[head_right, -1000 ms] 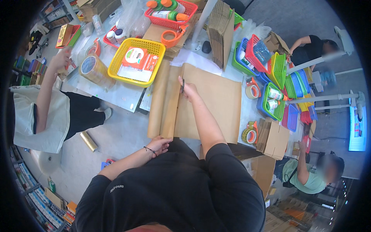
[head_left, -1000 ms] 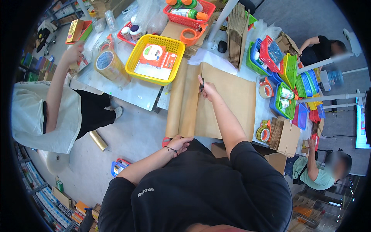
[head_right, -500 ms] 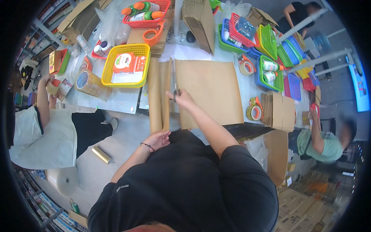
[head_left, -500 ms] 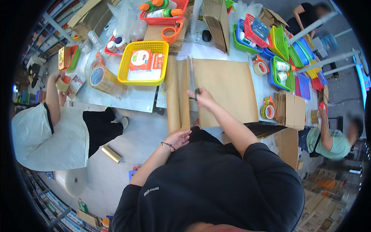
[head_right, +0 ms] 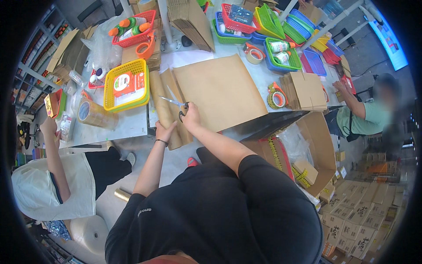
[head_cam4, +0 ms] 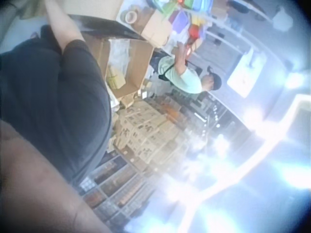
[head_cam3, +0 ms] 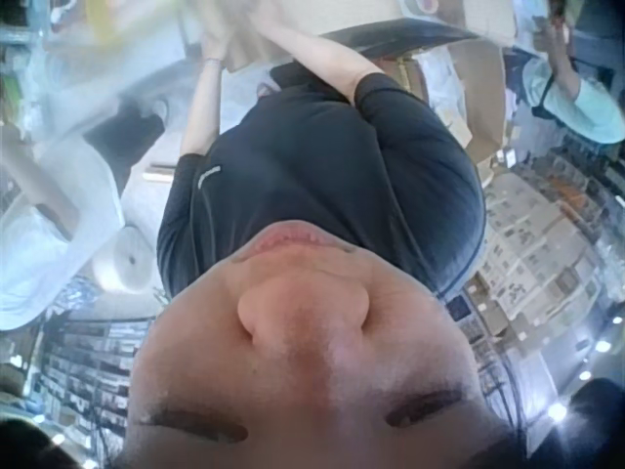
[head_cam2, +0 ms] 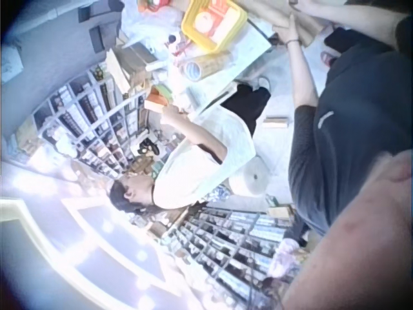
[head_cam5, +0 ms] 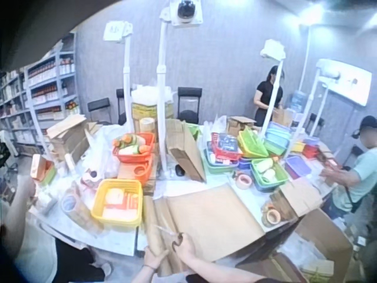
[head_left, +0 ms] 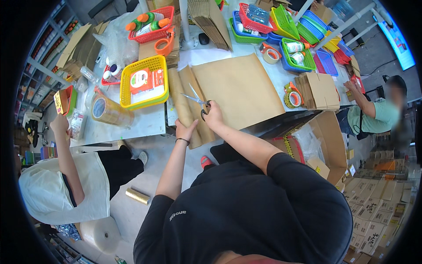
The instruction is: The person walks through a warehouse aisle carrying a green basket, places it on a table, then unrolls a large sheet of brown paper and cuts it into a rectangular piece using scissors. The cut piece remains on the table.
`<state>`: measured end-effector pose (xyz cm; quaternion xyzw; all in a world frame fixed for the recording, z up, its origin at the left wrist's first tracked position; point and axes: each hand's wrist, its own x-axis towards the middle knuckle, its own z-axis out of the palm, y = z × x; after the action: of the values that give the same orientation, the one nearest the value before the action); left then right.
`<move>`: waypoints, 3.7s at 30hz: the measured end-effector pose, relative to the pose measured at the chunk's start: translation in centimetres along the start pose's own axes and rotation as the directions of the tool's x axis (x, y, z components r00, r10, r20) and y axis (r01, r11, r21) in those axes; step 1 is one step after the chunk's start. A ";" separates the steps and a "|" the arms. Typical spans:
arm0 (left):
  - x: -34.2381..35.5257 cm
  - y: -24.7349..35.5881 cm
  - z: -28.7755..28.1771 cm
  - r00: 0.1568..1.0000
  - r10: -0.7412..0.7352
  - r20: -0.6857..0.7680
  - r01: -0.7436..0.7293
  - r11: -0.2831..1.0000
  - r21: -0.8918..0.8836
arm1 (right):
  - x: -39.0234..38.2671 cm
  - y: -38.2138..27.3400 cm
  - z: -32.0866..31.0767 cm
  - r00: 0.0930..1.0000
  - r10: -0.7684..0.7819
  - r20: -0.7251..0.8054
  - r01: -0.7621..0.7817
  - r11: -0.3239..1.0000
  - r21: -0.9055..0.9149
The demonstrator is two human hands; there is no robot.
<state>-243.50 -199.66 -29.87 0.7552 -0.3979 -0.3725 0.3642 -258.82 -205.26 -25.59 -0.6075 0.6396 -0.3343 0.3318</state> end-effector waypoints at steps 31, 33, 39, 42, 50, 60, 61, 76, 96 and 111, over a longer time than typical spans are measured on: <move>-1.4 15.1 32.8 0.987 -0.043 0.158 0.101 0.920 -0.379 | 15.8 25.5 -27.8 0.986 0.162 0.040 -0.159 0.985 -0.073; -1.4 15.0 33.5 0.986 -0.073 0.152 0.128 0.910 -0.394 | 15.9 25.6 -27.8 0.989 0.146 -0.001 -0.146 0.987 -0.067; -2.0 15.9 35.2 0.999 -0.032 0.035 0.039 0.971 -0.237 | 16.1 25.5 -28.3 0.990 0.082 -0.115 -0.089 0.994 -0.056; -2.5 16.4 35.1 0.999 0.028 -0.043 -0.034 0.992 -0.125 | 16.0 25.1 -28.6 0.992 0.088 -0.089 -0.098 0.990 -0.105; -3.5 19.7 30.4 0.989 -0.138 0.043 0.109 0.908 0.405 | 15.7 24.7 -29.0 0.998 0.060 -0.036 -0.064 0.992 -0.111; -3.6 14.6 26.3 0.992 0.067 -0.106 -0.029 0.947 0.321 | 15.4 24.3 -29.1 0.999 0.049 -0.001 -0.049 0.993 -0.103; -3.3 13.2 25.3 0.984 0.107 -0.142 -0.056 0.945 0.321 | 15.5 24.3 -29.2 0.997 0.072 0.007 -0.071 0.993 -0.091; -1.5 11.0 16.0 0.947 0.001 -0.323 0.096 0.954 0.285 | 16.4 25.2 -28.8 0.999 0.024 0.045 -0.013 0.972 -0.233; -5.8 2.6 4.5 0.875 -0.187 -0.446 0.263 0.958 0.115 | 17.7 27.8 -27.3 0.999 0.042 -0.027 -0.048 0.962 -0.269; -11.4 -2.4 11.7 0.806 -0.492 0.330 0.487 0.234 -0.841 | 16.7 26.4 -27.6 0.987 -0.016 -0.162 -0.052 0.911 -0.408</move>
<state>-257.32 -191.65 -34.19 0.5232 0.1227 -0.6172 0.5747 -297.12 -220.24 -32.43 -0.6285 0.7260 -0.2373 0.1468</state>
